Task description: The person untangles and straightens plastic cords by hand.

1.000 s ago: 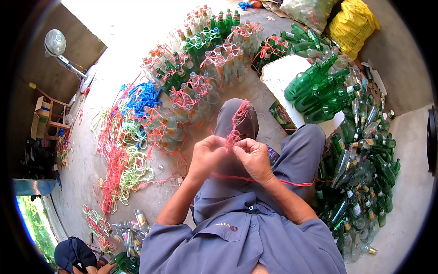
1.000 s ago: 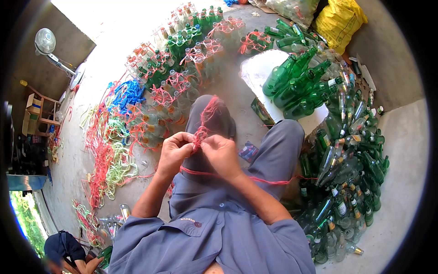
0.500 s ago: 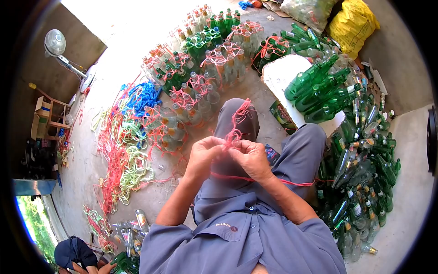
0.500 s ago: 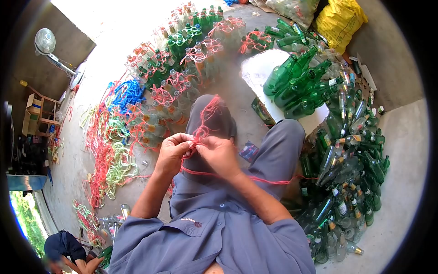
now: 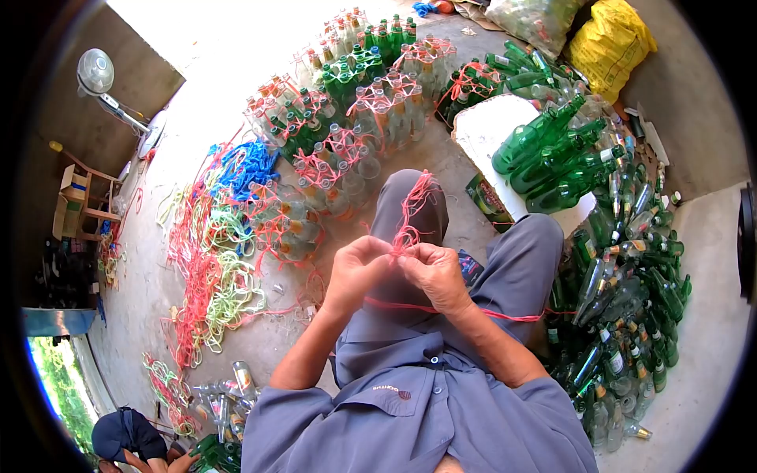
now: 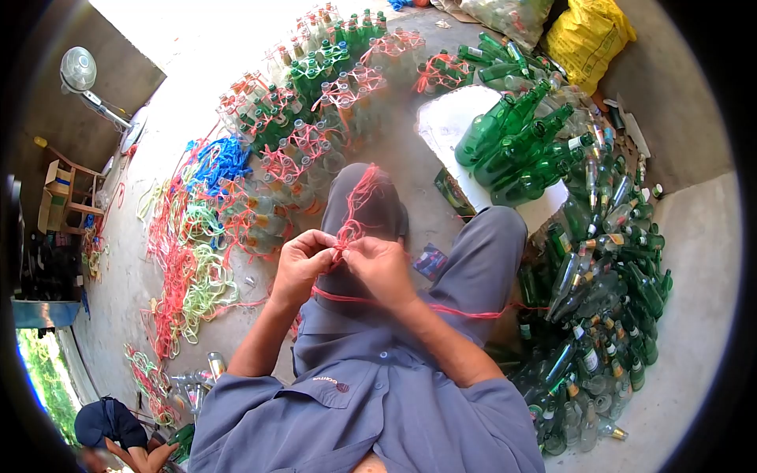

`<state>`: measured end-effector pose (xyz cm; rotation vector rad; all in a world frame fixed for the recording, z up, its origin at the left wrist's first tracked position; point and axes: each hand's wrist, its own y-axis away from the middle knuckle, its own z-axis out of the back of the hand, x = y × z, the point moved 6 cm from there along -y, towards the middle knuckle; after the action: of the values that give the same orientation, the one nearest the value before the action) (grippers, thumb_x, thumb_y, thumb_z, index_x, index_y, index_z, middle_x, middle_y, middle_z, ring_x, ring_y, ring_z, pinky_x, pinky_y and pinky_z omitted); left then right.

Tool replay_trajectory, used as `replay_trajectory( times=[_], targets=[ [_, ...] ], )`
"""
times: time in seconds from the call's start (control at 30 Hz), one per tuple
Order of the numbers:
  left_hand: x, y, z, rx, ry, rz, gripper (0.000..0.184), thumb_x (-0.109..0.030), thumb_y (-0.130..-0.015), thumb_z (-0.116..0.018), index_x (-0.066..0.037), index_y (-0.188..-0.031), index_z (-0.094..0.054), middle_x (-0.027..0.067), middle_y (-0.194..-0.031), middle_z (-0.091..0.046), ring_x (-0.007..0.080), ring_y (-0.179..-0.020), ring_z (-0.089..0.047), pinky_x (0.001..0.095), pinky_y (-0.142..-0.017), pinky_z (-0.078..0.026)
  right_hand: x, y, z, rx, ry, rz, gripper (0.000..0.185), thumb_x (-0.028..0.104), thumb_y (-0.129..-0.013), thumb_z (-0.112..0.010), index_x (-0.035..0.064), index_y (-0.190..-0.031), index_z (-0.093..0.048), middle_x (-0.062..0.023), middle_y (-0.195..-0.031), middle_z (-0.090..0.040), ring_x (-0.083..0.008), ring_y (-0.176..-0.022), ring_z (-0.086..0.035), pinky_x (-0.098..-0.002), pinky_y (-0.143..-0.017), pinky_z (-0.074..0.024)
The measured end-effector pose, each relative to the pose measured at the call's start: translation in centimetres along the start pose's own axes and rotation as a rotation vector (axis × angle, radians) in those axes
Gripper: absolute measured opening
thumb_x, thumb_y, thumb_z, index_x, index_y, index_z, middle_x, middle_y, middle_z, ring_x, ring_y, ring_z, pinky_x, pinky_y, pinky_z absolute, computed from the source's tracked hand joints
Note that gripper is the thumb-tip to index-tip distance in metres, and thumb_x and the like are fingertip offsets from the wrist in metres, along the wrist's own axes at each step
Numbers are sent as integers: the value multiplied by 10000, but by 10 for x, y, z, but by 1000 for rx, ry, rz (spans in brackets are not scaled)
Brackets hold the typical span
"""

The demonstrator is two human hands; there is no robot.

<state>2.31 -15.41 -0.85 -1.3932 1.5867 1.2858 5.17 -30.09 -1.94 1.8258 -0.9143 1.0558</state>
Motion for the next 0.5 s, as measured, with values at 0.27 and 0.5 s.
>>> replay_trajectory(
  times=[0.27,0.5],
  targets=[
    [-6,0,-5,-10,-561,-249,96,17,-859,-616,22,-950,-645,12,-831,-662,34,-743,-589,189,-672,-479,-2,-2,4,-23,127,43,61,39,-892,-667,-14,-873,-689,9,-762,-661,-13,-632,-523,-170,-561,-410],
    [-5,0,-4,-42,-369,-102,81,-8,-866,-621,27,-936,-642,24,-813,-665,46,-706,-593,199,-650,-491,-2,-4,6,-21,148,62,71,53,-894,-664,-10,-878,-691,9,-753,-656,-8,-622,-517,-167,-543,-394]
  ],
)
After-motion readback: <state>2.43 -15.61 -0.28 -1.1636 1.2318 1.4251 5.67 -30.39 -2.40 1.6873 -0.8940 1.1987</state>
